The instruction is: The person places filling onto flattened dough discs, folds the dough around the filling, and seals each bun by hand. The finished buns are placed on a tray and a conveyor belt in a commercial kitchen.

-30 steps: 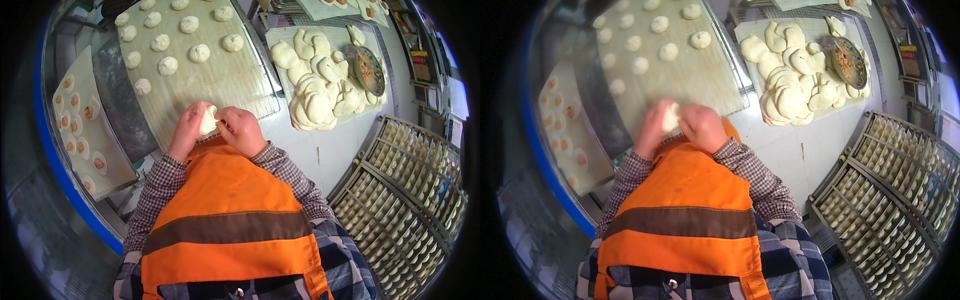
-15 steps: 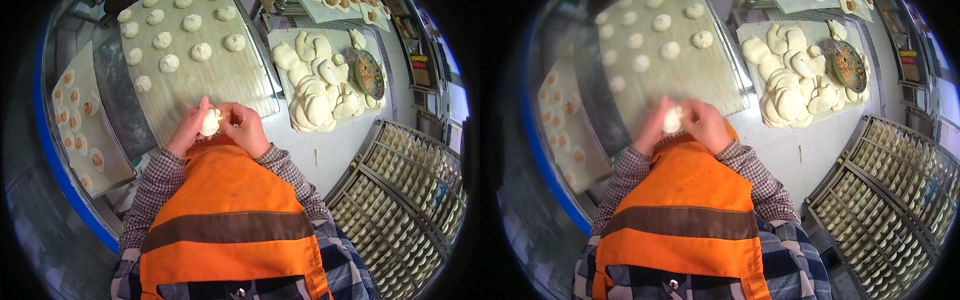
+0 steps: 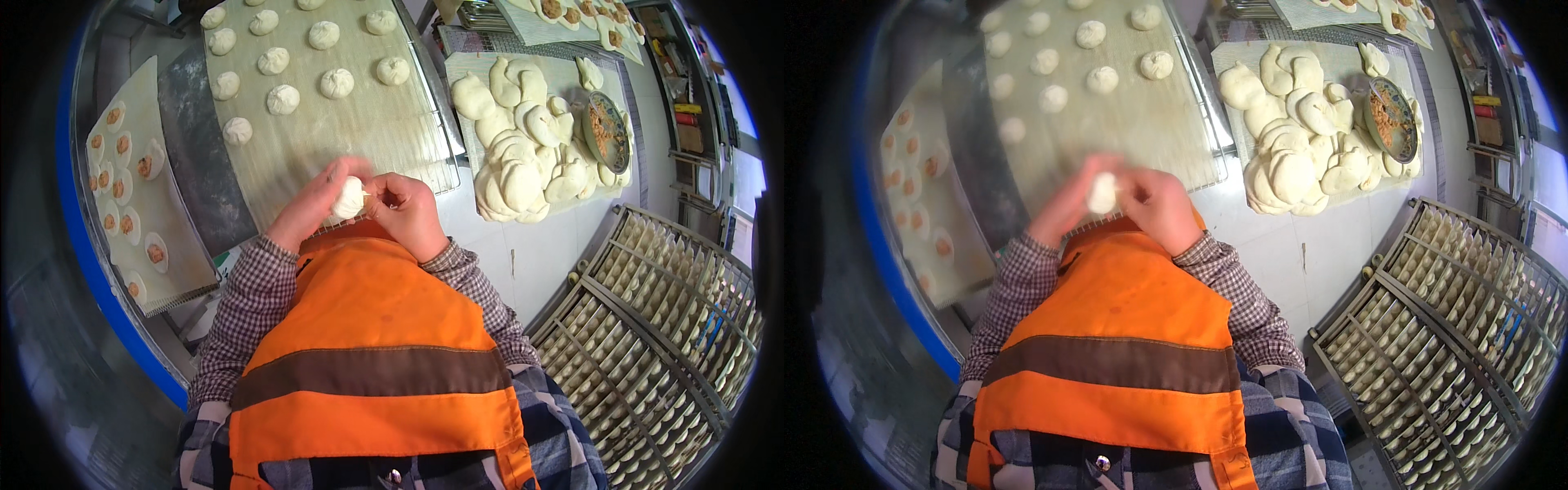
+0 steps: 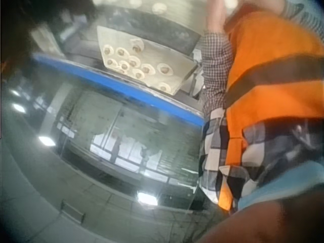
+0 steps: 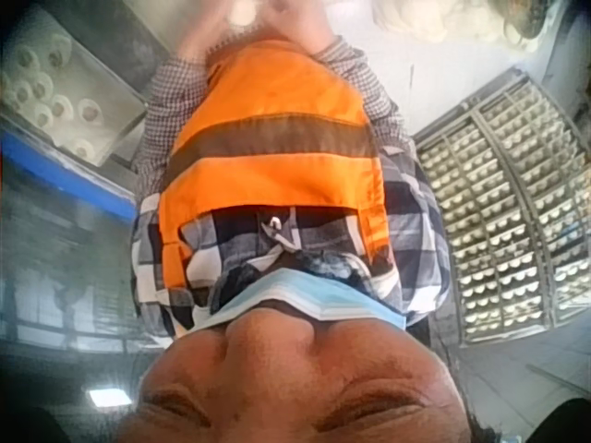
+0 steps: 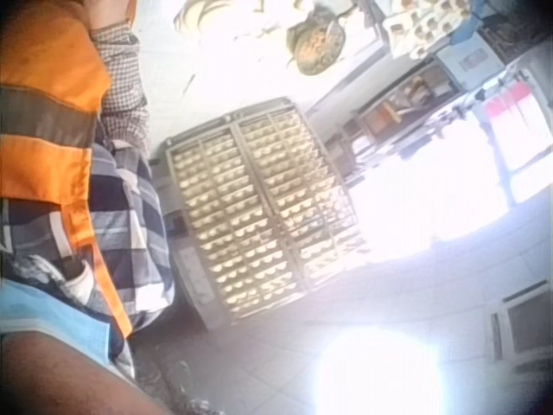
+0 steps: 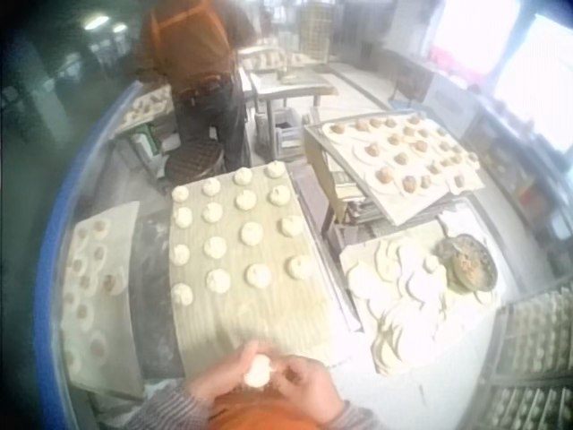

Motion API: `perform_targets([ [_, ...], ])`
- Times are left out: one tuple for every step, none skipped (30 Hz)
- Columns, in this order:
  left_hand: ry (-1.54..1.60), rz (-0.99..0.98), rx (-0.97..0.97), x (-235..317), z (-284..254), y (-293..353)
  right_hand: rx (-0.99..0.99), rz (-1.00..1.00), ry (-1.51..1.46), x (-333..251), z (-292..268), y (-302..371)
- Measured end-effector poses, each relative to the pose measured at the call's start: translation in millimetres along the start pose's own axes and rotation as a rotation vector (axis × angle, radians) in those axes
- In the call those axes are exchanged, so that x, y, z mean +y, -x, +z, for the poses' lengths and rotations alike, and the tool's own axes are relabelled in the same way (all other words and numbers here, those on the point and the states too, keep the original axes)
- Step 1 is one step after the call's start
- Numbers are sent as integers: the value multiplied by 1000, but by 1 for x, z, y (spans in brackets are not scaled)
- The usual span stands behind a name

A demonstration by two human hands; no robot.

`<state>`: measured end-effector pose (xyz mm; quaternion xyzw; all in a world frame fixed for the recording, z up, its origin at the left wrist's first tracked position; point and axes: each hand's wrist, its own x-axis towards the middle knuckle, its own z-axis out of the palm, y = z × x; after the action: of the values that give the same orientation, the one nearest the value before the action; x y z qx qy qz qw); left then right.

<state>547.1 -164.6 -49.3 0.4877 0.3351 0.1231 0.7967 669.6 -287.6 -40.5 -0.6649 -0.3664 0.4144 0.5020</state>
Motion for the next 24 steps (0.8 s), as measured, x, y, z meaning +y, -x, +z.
perform_targets([
  [-117, 188, 10, 1, 2, 1, 1, 27, -72, 1, 0, -1],
  [-227, 209, 98, 0, 6, 4, -6, 105, -131, 3, 0, -1],
  [-345, 211, 74, 2, 7, 5, 4, -83, 23, 3, 0, -1],
  [-459, 216, 89, 2, 9, 7, -1, -220, 189, 4, 0, -1],
  [-312, 58, 56, 2, 8, 8, 5, -391, 340, 3, -1, 0],
  [-161, -90, 53, 3, 9, 8, 3, -400, 365, 1, -1, 1],
  [-14, -205, 86, 2, 8, 7, 13, -441, 379, -1, -2, 2],
  [58, -273, 57, 2, 6, 5, 19, -473, 392, -4, -3, 3],
  [127, -311, 69, -1, 7, 3, 15, -457, 396, -8, -4, 4],
  [197, -347, 82, -4, 7, -1, 6, -437, 397, -11, -5, 5],
  [240, -377, 80, -7, 8, -3, -13, -391, 407, -14, -6, 6],
  [282, -408, 76, -10, 9, -6, -30, -371, 357, -16, -6, 7],
  [324, -438, 72, -11, 9, -8, -56, -326, 319, -18, -7, 7],
  [340, -447, 58, -12, 10, -9, -73, -299, 275, -18, -8, 6],
  [357, -458, 44, -12, 11, -9, -53, -353, 321, -17, -9, 5],
  [365, -485, 56, -11, 12, -8, -22, -424, 360, -15, -9, 3],
  [400, -486, -3, -8, 14, -6, -11, -487, 407, -13, -10, 2],
  [425, -500, -35, -6, 16, -4, 12, -488, 411, -11, -11, 0],
  [445, -510, -30, -3, 18, -1, 17, -477, 423, -9, -12, -1],
  [348, -439, 6, 0, 21, 1, 47, -480, 428, -8, -13, -1],
  [248, -358, 77, 2, 24, 3, 26, -424, 427, -7, -15, -1],
  [156, -241, 70, 3, 27, 3, 31, -383, 419, -8, -17, 0],
  [76, -220, 26, 5, 27, 2, 39, -363, 412, -9, -19, 0],
  [121, -264, 14, 4, 28, 2, -3, -334, 374, -10, -21, 1],
])
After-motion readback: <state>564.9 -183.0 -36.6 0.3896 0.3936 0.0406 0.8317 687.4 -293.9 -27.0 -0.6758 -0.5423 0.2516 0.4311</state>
